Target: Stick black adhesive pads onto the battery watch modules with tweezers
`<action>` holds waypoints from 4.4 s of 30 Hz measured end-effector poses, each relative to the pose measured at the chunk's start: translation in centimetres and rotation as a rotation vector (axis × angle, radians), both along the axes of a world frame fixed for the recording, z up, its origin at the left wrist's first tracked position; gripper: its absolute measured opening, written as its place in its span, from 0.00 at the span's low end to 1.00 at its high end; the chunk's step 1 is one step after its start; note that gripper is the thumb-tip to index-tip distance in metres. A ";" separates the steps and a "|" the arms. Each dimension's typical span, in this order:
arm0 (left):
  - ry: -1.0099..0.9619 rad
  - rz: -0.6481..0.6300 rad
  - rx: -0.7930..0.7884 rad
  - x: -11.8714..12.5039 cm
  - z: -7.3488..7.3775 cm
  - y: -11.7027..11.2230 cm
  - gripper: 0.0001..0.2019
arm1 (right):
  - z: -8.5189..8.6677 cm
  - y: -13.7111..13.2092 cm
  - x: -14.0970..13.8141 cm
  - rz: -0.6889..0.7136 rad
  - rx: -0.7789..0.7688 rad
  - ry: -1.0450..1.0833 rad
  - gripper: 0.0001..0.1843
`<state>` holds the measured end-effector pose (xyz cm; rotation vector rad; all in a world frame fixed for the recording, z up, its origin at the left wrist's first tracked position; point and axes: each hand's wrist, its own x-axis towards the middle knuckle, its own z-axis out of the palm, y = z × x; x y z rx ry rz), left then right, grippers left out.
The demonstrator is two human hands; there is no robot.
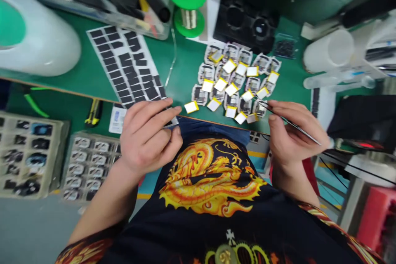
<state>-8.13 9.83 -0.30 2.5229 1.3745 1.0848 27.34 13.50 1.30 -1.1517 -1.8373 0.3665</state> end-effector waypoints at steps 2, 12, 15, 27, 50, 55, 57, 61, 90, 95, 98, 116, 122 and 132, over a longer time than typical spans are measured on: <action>-0.036 -0.076 -0.012 1.9 -0.1 0.4 0.15 | 0.1 0.0 0.5 -0.073 0.037 0.007 0.14; 0.004 -0.332 0.014 10.2 -0.6 2.8 0.09 | -0.1 -0.8 0.9 0.196 -0.023 -0.124 0.21; 0.015 -0.358 0.014 10.8 -0.7 3.2 0.08 | -0.5 -0.8 1.0 0.202 -0.019 -0.144 0.22; 0.089 -0.401 -0.090 11.3 -0.9 3.8 0.06 | -1.5 -0.5 0.9 0.207 -0.009 -0.125 0.22; 0.049 -0.454 -0.114 10.8 -0.5 4.8 0.09 | -2.0 -0.6 1.5 0.232 -0.016 -0.104 0.23; 0.054 -0.473 -0.121 10.7 -0.3 5.3 0.10 | -2.3 -0.5 1.4 0.231 -0.001 -0.103 0.23; 0.065 -0.482 -0.119 10.8 -0.2 5.4 0.09 | -2.3 -0.6 1.4 0.228 -0.009 -0.112 0.23; 0.105 -0.475 -0.122 11.0 0.3 5.5 0.09 | -2.1 -0.7 1.5 0.238 -0.008 -0.118 0.23; 0.273 -0.419 -0.111 11.8 0.3 5.7 0.14 | -0.1 -0.2 1.6 0.178 0.056 -0.148 0.22; 0.265 -0.417 -0.109 11.9 0.3 5.7 0.16 | 0.2 -0.4 1.7 0.189 0.065 -0.196 0.23; 0.263 -0.416 -0.121 12.0 0.4 5.7 0.16 | 0.5 -0.5 1.7 0.201 0.060 -0.219 0.24; 0.245 -0.418 -0.139 12.0 0.5 5.8 0.15 | -0.1 -0.4 1.5 0.175 0.025 -0.177 0.24; 0.240 -0.420 -0.141 11.9 0.5 5.8 0.13 | -0.3 -0.4 1.6 0.172 0.026 -0.168 0.25; 0.297 -0.372 -0.125 12.8 0.7 5.5 0.16 | -0.2 -0.2 2.1 0.179 0.049 -0.173 0.28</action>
